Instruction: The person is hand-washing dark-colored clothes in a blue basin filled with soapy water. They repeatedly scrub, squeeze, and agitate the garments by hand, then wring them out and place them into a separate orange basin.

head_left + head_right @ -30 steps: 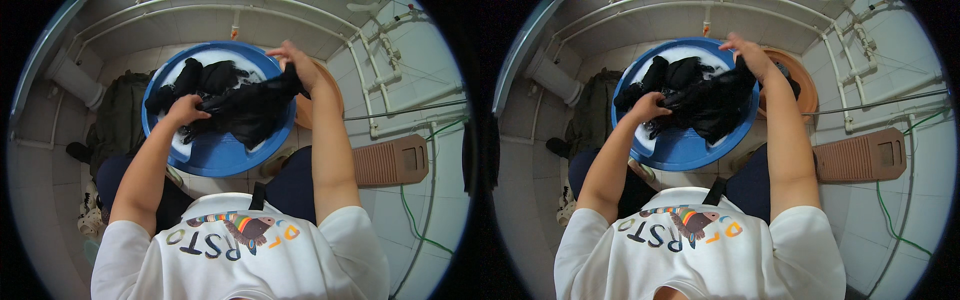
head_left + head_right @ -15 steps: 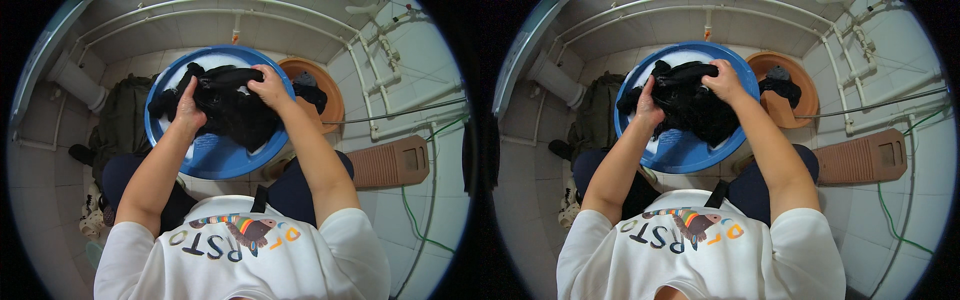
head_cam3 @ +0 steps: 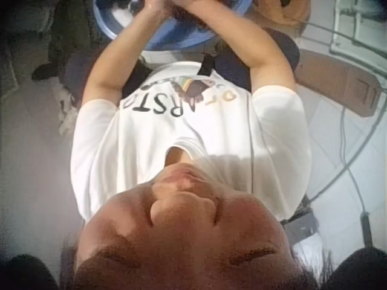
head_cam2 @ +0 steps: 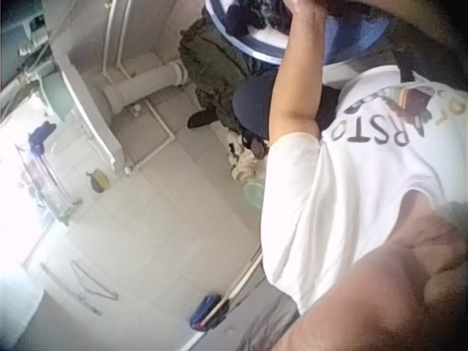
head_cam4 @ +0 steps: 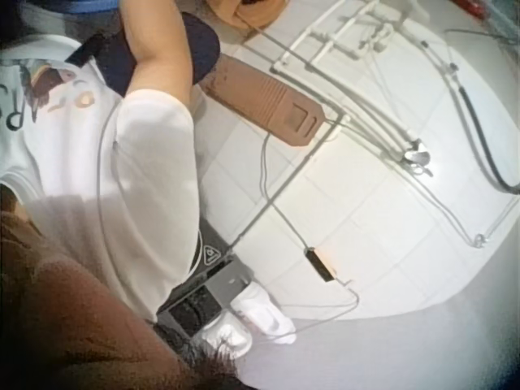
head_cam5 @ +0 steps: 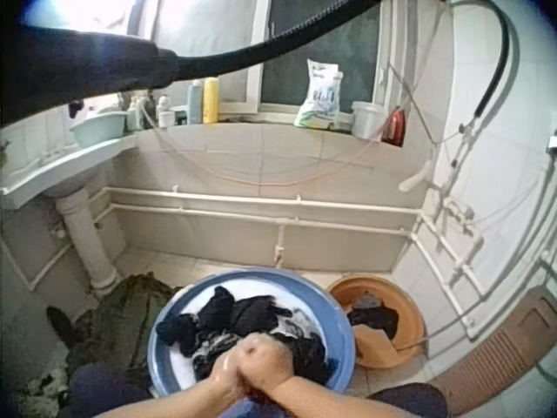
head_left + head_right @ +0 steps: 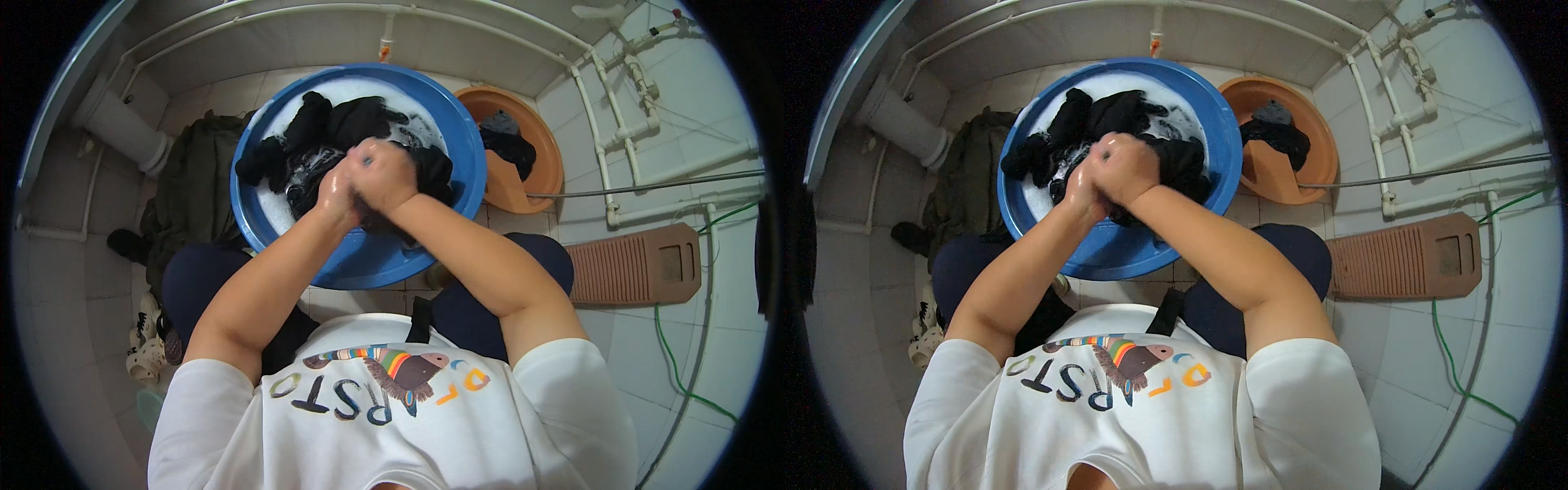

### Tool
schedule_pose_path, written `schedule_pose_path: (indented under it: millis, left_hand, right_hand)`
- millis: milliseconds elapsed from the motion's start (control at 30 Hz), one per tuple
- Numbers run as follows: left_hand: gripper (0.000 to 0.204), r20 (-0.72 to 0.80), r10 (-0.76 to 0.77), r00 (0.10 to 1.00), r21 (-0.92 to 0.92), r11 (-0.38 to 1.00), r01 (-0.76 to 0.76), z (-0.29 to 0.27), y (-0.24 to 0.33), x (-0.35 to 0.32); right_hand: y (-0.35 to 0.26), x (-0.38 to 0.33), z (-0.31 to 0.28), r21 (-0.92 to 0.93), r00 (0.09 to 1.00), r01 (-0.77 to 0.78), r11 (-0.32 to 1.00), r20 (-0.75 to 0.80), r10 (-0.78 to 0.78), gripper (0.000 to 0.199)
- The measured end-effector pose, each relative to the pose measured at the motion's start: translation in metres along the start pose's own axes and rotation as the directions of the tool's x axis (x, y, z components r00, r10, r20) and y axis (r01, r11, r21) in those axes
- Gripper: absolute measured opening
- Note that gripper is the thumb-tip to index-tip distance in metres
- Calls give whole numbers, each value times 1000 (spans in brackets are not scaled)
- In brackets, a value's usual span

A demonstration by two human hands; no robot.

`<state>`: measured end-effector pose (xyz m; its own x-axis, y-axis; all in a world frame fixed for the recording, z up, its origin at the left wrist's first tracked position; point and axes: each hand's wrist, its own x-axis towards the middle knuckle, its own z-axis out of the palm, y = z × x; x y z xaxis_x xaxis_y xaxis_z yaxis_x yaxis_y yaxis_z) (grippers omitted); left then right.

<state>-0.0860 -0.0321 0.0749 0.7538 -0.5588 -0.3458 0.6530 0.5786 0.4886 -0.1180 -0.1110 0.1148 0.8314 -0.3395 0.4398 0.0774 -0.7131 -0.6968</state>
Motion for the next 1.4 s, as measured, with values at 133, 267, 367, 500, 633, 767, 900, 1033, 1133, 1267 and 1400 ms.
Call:
schedule_pose_path:
  millis: [133, 267, 367, 500, 633, 767, 900, 1033, 1133, 1267, 1400]
  left_hand:
    - [21, 326, -42, 944, 239, 970, -40, -53, 20, 22]
    - [14, -180, 90, 979, 311, 950, -30, 26, 14, -11]
    - [13, -105, 63, 992, 195, 980, -42, -4, 11, -5]
    - [17, 385, -197, 902, 191, 973, 130, -77, 25, 42]
    - [13, -214, 8, 977, 253, 966, 47, 26, 16, -19]
    - [13, 2, 122, 992, 139, 983, -121, -3, 7, -9]
    - [29, 359, 221, 907, 12, 970, -242, -65, -9, 21]
    - [21, -191, -99, 976, 169, 977, 132, 31, 20, -16]
    - [42, 43, -72, 996, 540, 841, 37, 36, 34, -21]
    - [54, 125, -66, 990, 890, -434, -141, -4, 50, -7]
    - [48, 4, -175, 985, 995, 96, 13, -12, 75, 1]
  right_hand:
    - [-36, -29, 4, 142, 954, 253, 957, 131, -271, 16]
    - [22, 19, -3, 26, 954, -288, 957, 96, 284, 23]
    - [-5, 5, -6, 25, 998, -47, 999, 43, 46, 20]
    - [-46, -31, -6, 155, 958, 203, 967, 175, -229, 14]
    - [13, 2, -2, 48, 981, -190, 981, 32, 189, 22]
    - [-6, -3, -8, 34, 1000, -24, 999, -6, 24, 21]
    - [-22, -20, 1, 109, 990, 138, 984, 21, -141, 16]
    - [25, 18, -7, -102, 940, -337, 936, 22, 341, 28]
    - [50, 47, -30, 99, 935, -344, 934, -59, 351, 35]
    - [66, 81, -77, 728, 900, -344, 593, 75, 430, 21]
    - [72, 84, -108, 609, 903, -430, 667, 273, 333, 31]
